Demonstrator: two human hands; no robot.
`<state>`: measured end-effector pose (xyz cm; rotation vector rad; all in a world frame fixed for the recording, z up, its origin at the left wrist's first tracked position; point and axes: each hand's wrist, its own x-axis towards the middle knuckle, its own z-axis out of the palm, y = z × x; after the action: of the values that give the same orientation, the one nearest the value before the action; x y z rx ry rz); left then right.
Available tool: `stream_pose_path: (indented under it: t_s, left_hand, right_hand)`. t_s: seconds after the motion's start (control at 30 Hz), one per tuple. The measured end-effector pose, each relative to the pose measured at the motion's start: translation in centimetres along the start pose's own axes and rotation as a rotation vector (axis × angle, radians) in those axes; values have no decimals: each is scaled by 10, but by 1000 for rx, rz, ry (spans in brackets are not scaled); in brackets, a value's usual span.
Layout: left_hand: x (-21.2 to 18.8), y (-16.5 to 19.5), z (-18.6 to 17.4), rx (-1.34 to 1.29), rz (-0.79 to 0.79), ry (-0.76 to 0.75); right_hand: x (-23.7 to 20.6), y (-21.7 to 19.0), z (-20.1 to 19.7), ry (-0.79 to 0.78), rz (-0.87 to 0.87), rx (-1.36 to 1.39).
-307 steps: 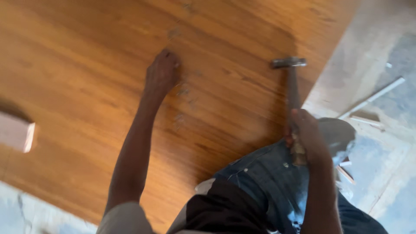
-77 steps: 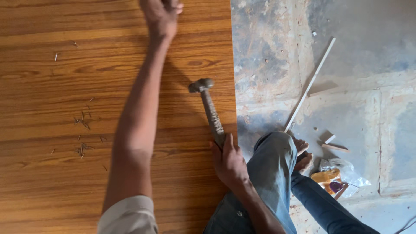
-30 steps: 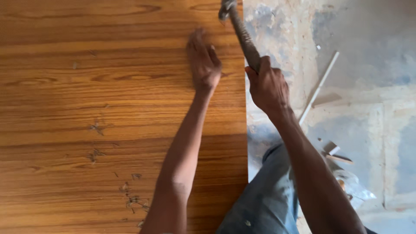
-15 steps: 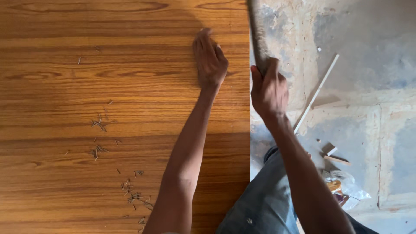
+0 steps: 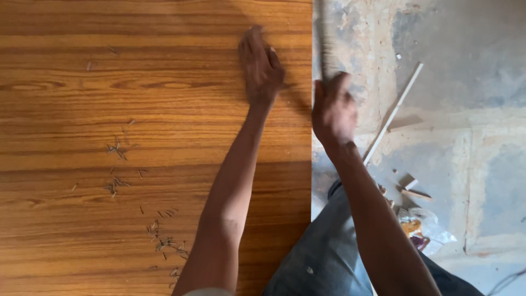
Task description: The person hammers nails into a wooden board using a hammer. They pick up nails one by one and drive them into the board while sitting on the floor.
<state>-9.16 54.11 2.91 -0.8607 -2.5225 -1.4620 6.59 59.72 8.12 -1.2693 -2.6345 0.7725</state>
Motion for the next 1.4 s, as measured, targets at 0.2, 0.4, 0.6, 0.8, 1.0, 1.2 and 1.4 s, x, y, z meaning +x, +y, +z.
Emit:
stream_pose_path:
  t_s: [0.2,0.4,0.6,0.8,1.0,1.2,1.4]
  left_hand:
    - [3,9,-9,-10,8,-16]
    - [-91,21,-56,329,251,-257]
    - [-251,18,-204,328,295,-563]
    - [-323,16,-284,480,106,-501]
    - [-322,9,-285,466,154,-468]
    - [-317,5,-297,553,201,-451]
    - [-313,5,-300,586,199,-524]
  right_hand:
    - [-4,12,-4,-64,-26,-144]
    - [-77,22,-21,-84,-22,-172]
    - [-171,12,-14,-229,-13,-188]
    - [-221,-35,-22,-340,40,-111]
    - [-214,-54,-27,-402,112,-69]
    - [-188,-54,-36,-458,-27,-145]
    - [-138,-68,-44,-472,-146,-81]
